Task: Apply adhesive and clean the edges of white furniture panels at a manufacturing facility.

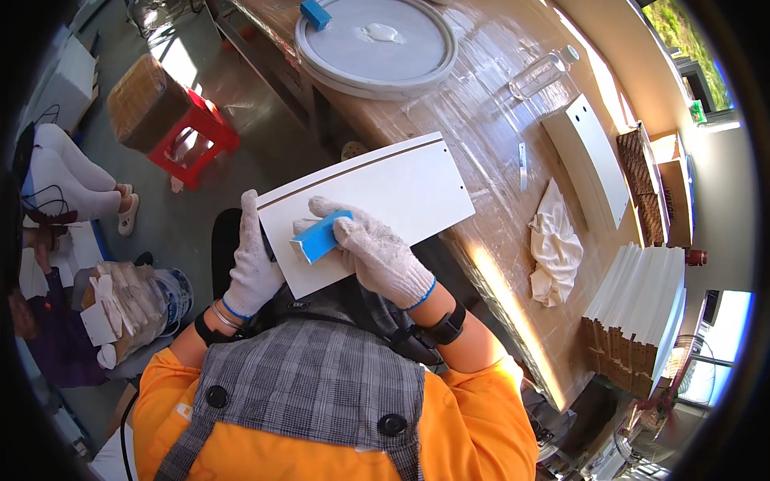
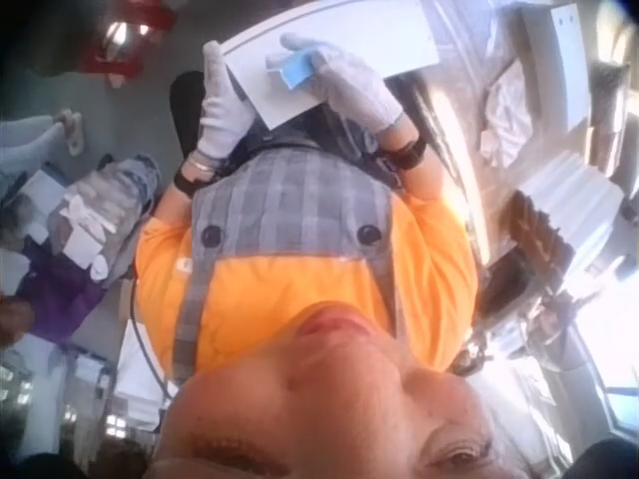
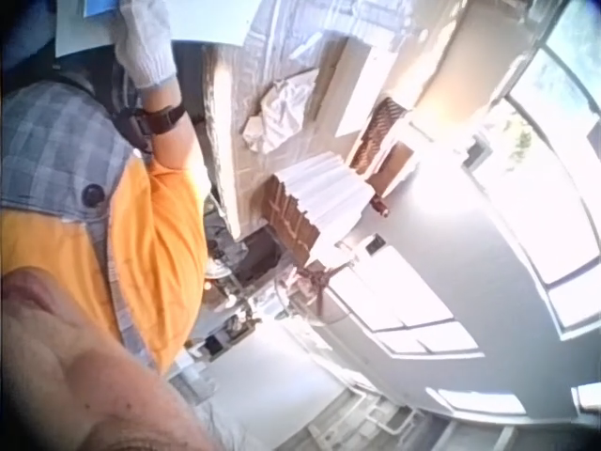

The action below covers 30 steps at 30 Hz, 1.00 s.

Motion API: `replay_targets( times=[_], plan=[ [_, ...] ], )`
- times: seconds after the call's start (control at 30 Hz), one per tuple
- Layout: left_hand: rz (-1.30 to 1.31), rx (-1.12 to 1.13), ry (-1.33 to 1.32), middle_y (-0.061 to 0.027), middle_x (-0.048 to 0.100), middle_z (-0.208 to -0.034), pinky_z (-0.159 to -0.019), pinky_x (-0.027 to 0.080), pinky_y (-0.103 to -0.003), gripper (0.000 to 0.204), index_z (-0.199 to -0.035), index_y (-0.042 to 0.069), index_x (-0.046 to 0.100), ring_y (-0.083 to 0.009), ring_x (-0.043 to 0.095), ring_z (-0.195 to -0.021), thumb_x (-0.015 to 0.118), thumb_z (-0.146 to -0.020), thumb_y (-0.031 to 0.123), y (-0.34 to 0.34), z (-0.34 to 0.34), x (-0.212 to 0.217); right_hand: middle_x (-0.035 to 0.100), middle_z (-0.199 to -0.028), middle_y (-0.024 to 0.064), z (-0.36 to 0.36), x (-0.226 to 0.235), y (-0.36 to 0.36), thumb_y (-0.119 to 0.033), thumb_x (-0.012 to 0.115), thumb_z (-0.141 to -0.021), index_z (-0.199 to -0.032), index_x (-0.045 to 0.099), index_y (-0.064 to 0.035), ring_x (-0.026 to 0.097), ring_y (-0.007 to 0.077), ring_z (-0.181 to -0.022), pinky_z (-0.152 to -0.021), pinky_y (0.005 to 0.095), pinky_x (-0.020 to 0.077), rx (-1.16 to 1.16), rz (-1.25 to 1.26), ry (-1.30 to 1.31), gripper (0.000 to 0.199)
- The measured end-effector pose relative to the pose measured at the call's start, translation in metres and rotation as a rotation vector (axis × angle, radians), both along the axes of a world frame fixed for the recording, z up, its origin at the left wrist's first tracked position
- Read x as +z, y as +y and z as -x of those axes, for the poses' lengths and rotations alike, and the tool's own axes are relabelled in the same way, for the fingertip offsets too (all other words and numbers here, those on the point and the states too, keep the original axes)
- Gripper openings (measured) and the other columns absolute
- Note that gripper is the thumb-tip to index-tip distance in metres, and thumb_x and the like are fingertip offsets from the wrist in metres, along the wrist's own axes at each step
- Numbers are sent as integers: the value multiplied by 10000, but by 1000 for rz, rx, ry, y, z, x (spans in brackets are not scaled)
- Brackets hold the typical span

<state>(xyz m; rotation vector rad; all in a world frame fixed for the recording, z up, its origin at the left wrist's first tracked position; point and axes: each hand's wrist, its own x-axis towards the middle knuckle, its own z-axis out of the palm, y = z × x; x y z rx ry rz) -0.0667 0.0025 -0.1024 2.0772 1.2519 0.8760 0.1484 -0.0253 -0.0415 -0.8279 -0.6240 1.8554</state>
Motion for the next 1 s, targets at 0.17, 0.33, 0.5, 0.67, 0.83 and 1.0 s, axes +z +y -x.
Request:
replay_targets(
  times=[0.17, 0.33, 0.5, 0.67, 0.83, 1.0],
  plan=[
    [324, -6, 30, -247, 182, -1498, -1069, 361, -400, 1047, -1471, 16, 96, -366, 312, -1356, 785, -711, 230, -1, 5, -11, 543, -1225, 190, -53, -24, 45, -254, 479, -981, -1298, 413, 56, 531, 283, -1166, -1043, 451, 410, -332, -181, 45, 448],
    [379, -140, -47, -233, 519, -1260, -1010, 420, -385, 616, -1310, -24, 418, -340, 520, -1191, 688, -799, 192, 4, 7, -9, 538, -1190, 231, -166, -23, 51, -328, 546, -944, -1163, 490, 17, 547, 336, -1076, -1003, 459, 446, -1018, 38, -10, 413],
    [442, -160, -193, -221, 573, -1162, -934, 465, -377, 482, -1230, -26, 488, -326, 580, -1098, 661, -820, 160, 4, 5, -8, 621, -1089, 199, -200, -26, 15, -356, 556, -934, -1138, 539, 34, 610, 293, -977, -872, 406, 522, -1003, -61, -101, 440],
    [540, -134, -110, -183, 647, -1008, -841, 509, -345, 385, -1159, -41, 512, -287, 638, -976, 631, -859, 169, 3, 8, -9, 657, -985, 163, -192, -29, 0, -318, 589, -921, -1108, 564, 30, 635, 256, -878, -782, 361, 546, -845, -50, 12, 395],
    [586, -113, -254, -217, 628, -1092, -874, 490, -378, 407, -1209, -3, 506, -320, 622, -1025, 576, -892, 242, 3, 7, -6, 650, -1007, 188, -186, -26, 2, -282, 590, -922, -1135, 551, 31, 640, 276, -887, -795, 386, 547, -769, -34, 48, 381],
    [637, -154, -200, -204, 641, -1093, -878, 492, -360, 433, -1229, -9, 484, -296, 632, -1029, 586, -890, 241, 7, 10, 1, 647, -1021, 197, -181, -21, 0, -268, 590, -919, -1163, 533, 33, 644, 290, -896, -810, 408, 550, -769, -77, 8, 392]
  ],
)
